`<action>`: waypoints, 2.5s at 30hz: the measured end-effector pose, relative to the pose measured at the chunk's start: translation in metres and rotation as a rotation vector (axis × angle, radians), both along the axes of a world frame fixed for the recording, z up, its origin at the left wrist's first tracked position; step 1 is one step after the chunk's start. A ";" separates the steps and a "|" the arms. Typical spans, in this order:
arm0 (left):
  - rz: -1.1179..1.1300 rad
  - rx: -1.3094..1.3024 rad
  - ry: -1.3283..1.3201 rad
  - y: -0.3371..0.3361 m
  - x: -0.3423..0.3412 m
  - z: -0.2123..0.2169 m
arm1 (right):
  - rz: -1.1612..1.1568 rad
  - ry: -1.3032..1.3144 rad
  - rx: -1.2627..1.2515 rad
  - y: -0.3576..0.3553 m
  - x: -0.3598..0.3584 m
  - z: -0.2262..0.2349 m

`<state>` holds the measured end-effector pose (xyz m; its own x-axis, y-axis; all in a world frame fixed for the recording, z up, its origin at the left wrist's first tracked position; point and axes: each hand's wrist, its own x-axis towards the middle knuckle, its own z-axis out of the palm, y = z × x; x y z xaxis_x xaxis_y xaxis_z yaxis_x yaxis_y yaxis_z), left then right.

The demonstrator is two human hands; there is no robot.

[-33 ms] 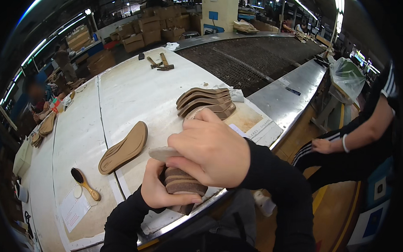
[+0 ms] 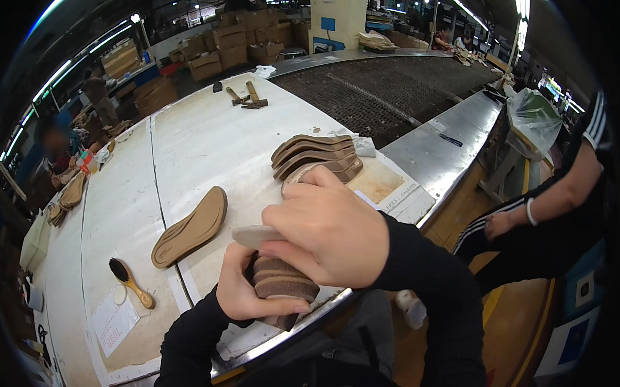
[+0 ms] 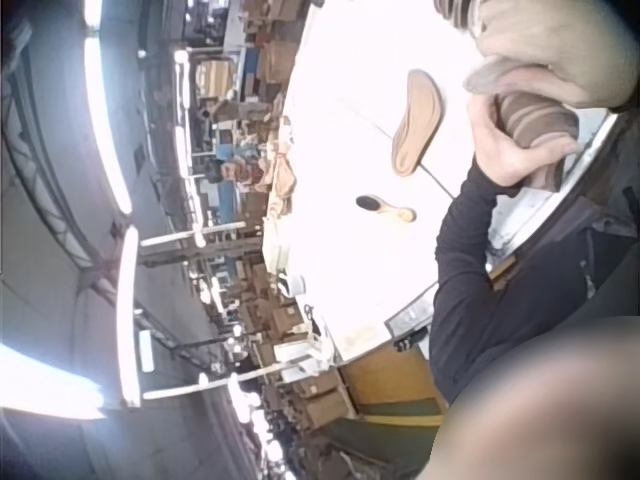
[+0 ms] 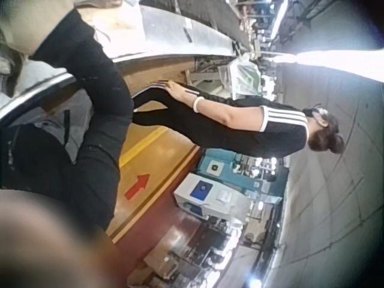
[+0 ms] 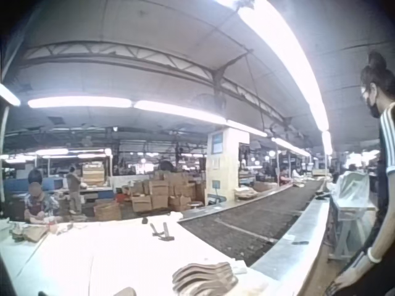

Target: The person smooths the edges of stacked shoe insoles using a small white tool. They repeatedly rub the edges, flip the stack, and continue smoothing. Finally, they carry the stack to another workstation and place it on a table.

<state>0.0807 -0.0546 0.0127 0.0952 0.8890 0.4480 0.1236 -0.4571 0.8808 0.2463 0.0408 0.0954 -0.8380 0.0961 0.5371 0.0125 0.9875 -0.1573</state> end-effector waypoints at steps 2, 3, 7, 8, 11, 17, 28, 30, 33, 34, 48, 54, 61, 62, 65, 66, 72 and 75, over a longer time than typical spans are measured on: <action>-0.039 -0.007 0.091 0.002 -0.006 0.006 | -0.029 0.020 -0.030 -0.001 0.009 -0.001; -0.028 -0.032 0.047 0.002 -0.007 0.006 | -0.045 0.052 -0.038 0.000 0.015 -0.005; -0.005 -0.024 0.000 0.004 -0.012 0.006 | -0.111 0.099 -0.118 0.002 0.038 -0.024; -0.006 0.008 0.021 0.006 -0.013 0.007 | -0.131 0.090 -0.148 0.001 0.041 -0.026; 0.010 -0.019 -0.002 0.006 -0.014 0.006 | -0.125 0.147 -0.216 -0.006 0.037 -0.022; -0.001 0.046 0.071 0.005 -0.007 0.003 | 0.014 0.203 -0.063 -0.011 -0.003 -0.010; 0.062 -0.060 -0.136 0.009 -0.023 0.007 | -0.220 0.049 -0.309 -0.015 0.033 -0.091; 0.056 -0.053 -0.105 0.007 -0.023 0.006 | -0.250 0.289 -0.381 -0.015 0.033 -0.093; 0.059 -0.039 -0.073 0.003 -0.022 0.004 | -0.170 0.481 -0.403 -0.015 0.021 -0.069; 0.055 -0.034 -0.069 0.004 -0.021 0.004 | -0.134 0.516 -0.384 -0.015 0.016 -0.057; 0.055 -0.039 -0.045 0.002 -0.021 0.004 | -0.056 0.420 -0.513 -0.011 0.017 -0.046; 0.051 -0.050 -0.050 0.004 -0.015 0.005 | 0.046 0.267 -0.254 -0.018 0.001 -0.010; 0.038 0.053 -0.009 0.005 -0.014 -0.001 | -0.062 0.424 -0.288 -0.029 0.010 -0.037; 0.043 0.051 -0.007 0.004 -0.014 -0.001 | -0.058 0.464 -0.289 -0.031 0.010 -0.043; 0.046 0.041 -0.008 0.003 -0.013 0.000 | -0.088 0.575 -0.386 -0.038 0.013 -0.058; 0.040 0.035 -0.011 0.003 -0.013 0.000 | -0.113 0.627 -0.412 -0.042 0.013 -0.065; 0.132 -0.031 -0.130 0.002 -0.015 0.007 | -0.209 0.652 -0.581 -0.061 0.013 -0.123; 0.121 -0.058 -0.201 0.009 -0.023 0.004 | -0.218 0.280 -0.531 -0.060 0.029 -0.143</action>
<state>0.0580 -0.0461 0.0172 -0.0991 0.9132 0.3953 -0.0057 -0.3978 0.9174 0.2754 -0.0190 -0.0476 -0.6039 0.5620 0.5652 0.0923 0.7536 -0.6508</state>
